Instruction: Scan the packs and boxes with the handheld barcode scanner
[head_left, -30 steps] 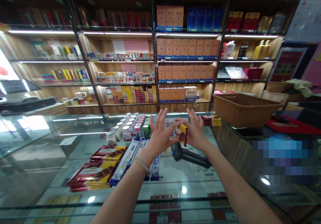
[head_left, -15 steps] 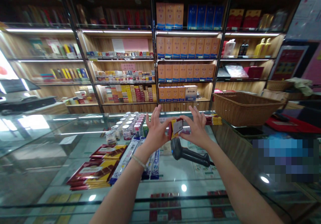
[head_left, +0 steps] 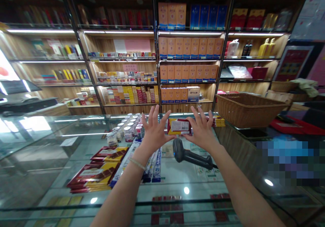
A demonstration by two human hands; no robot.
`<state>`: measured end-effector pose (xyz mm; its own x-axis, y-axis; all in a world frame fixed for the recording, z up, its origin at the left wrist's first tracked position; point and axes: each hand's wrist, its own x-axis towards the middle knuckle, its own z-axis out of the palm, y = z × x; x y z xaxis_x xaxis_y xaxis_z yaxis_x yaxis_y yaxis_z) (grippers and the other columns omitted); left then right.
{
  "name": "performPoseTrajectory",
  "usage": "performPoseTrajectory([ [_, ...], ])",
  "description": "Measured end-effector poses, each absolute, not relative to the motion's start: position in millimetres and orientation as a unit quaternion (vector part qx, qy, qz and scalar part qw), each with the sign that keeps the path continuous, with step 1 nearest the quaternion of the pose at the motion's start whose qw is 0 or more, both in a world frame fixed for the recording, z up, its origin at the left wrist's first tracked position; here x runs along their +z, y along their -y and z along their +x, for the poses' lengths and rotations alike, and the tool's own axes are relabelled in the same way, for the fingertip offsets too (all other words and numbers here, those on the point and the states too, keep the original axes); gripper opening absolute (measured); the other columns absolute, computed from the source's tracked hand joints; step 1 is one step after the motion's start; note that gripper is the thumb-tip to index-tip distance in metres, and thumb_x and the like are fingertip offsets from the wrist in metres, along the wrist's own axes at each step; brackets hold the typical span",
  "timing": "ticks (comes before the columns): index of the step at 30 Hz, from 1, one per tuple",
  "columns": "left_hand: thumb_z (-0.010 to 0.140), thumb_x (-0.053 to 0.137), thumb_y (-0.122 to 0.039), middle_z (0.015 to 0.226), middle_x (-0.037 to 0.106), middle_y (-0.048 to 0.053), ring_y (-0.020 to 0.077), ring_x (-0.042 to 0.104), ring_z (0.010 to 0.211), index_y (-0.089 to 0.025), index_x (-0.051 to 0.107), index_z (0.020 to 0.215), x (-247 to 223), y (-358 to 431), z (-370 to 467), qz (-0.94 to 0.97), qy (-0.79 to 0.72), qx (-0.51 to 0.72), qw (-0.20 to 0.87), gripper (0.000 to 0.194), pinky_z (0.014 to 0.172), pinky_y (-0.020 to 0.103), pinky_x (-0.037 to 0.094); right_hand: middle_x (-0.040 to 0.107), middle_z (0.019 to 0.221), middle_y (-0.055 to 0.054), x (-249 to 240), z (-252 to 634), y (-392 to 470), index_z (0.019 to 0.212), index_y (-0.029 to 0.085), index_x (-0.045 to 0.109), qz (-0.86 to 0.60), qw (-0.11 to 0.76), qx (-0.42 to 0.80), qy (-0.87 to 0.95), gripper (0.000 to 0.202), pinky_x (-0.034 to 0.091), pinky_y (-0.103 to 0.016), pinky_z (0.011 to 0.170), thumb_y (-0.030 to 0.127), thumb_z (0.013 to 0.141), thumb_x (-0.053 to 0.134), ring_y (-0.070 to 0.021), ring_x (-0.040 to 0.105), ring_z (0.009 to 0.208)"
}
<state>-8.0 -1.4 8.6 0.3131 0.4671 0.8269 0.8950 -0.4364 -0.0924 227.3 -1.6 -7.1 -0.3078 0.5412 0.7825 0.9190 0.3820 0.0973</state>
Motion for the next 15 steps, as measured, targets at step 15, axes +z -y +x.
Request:
performPoseTrajectory([
  [15,0.061,0.094,-0.046,0.170,0.025,0.017,0.0415,0.020,0.157,-0.029,0.063,0.127,7.9,7.5,-2.5,-0.777,0.442,-0.326,0.307,0.075,0.123,0.072,0.000,0.027,0.169,-0.016,-10.2,221.0,4.1,0.128,0.019,0.060,-0.470,0.334,-0.279,0.768,0.055,-0.005,-0.066,0.124,0.048,0.083,0.071,-0.0376,0.014,0.157],
])
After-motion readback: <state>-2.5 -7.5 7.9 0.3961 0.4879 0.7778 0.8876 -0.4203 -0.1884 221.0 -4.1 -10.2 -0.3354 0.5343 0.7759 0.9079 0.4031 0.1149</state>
